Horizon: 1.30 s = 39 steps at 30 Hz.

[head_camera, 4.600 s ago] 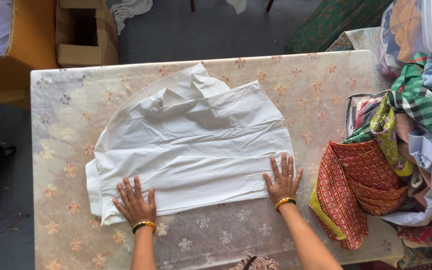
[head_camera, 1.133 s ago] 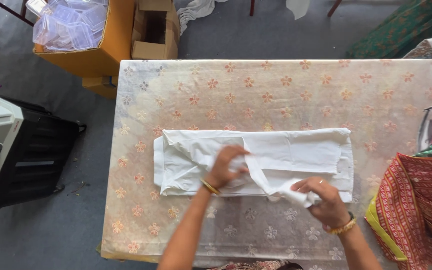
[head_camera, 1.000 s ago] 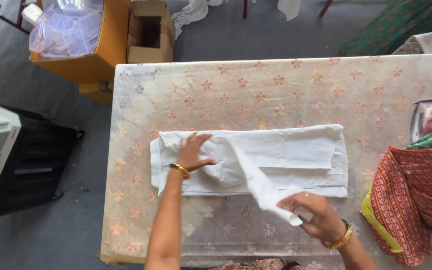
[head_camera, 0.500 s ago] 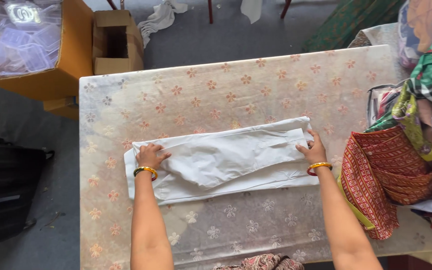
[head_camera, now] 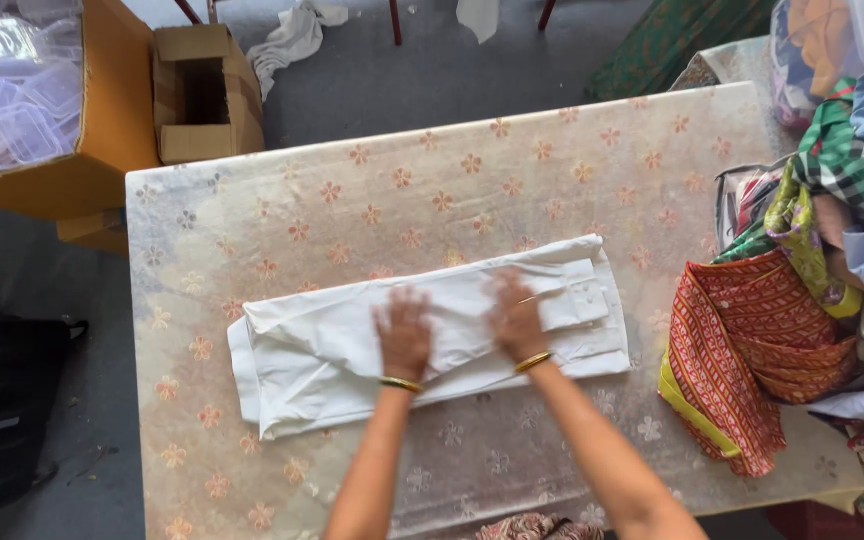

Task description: Fold several clothing items and organize them into storage bags and a plastic bin.

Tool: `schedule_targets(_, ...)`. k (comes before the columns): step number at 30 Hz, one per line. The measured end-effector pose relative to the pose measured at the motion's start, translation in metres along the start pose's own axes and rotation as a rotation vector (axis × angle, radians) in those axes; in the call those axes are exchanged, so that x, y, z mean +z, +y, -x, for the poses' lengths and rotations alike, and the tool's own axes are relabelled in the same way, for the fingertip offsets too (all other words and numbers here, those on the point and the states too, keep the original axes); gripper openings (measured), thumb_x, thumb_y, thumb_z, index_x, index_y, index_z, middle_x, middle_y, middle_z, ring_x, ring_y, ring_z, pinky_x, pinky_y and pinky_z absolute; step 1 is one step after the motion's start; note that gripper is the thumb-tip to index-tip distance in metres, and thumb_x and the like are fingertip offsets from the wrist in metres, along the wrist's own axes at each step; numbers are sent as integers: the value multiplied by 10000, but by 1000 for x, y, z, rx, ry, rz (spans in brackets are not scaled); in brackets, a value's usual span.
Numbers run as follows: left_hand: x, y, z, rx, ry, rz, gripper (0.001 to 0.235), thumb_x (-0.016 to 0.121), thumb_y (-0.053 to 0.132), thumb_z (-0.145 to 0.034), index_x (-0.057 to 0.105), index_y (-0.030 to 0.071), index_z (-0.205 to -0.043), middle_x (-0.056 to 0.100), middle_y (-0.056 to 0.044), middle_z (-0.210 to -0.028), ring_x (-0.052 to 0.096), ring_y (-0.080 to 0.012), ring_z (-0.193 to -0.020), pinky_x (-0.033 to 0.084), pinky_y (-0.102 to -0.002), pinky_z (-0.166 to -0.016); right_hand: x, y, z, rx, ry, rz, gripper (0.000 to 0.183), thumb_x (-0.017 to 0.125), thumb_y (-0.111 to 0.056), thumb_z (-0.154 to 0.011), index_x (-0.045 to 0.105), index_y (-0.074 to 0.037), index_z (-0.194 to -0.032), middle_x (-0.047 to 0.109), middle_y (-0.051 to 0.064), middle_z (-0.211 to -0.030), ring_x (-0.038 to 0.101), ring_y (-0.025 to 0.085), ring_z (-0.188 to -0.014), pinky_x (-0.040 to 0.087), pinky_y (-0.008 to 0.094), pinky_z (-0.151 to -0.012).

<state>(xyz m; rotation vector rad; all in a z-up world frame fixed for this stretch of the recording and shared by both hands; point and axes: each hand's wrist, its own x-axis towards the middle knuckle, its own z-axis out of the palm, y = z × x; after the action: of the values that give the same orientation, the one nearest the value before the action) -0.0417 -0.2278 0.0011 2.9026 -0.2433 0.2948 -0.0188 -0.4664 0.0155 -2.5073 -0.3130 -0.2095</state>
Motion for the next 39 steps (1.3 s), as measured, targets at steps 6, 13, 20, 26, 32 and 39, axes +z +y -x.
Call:
schedule_targets(6, -4, -8, 2, -33, -124, -22, 666, 390, 563, -990, 300, 289, -1591, 186, -30, -1703, 145, -260, -1564, 59, -595, -1230, 35, 36, 8, 90, -277, 483, 686, 417, -665, -974, 285, -402, -1594, 69, -34, -1730, 27, 216, -1591, 14, 708, -1169)
schedule_targets(13, -22, -106, 21, -353, -3, -55, 734, 429, 590, -981, 280, 289, -1634, 146, -47, -1737, 133, -313, -1591, 104, -584, -1256, -37, 106, 20, 276, 17, 457, 736, 400, -696, -951, 325, -350, -1597, 131, 3, -1732, 78, 240, -1597, 21, 698, -1207)
schedule_targets(20, -37, -100, 14, -418, -54, -68, 725, 471, 549, -947, 311, 301, -1610, 161, -56, -1733, 141, -312, -1592, 97, -563, -1263, -41, 103, 17, 340, 1, 437, 723, 411, -679, -960, 375, -317, -1584, 207, 26, -1718, 140, 260, -1593, 48, 660, -1226)
schedule_targets(26, -30, -105, 17, -414, -45, -96, 727, 511, 535, -940, 348, 283, -1603, 171, -70, -1724, 149, -319, -1583, 102, -568, -1259, -40, 107, 18, 317, 2, 426, 723, 450, -660, -961, 396, -307, -1589, 238, 42, -1717, 165, 279, -1585, 61, 671, -1220)
schedule_targets(32, -24, -124, 30, -473, 190, 70, 675, 623, 469, -955, 426, 272, -1570, 329, -79, -1660, 271, -321, -1547, 190, -546, -1256, -50, 126, 8, 333, 163, 226, 698, 656, -517, -893, 511, -200, -1498, 458, 87, -1567, 384, 307, -1460, 203, 597, -1191)
schedule_targets(39, 47, -237, 29, -1115, 774, 920, 615, 831, 183, -803, 487, 59, -1298, 649, -99, -1111, 655, -197, -934, 569, -318, -792, -26, 224, -22, 566, 367, -366, 599, 867, -163, -835, 612, -75, -1370, 700, 86, -1062, 677, 179, -939, 556, 333, -847)
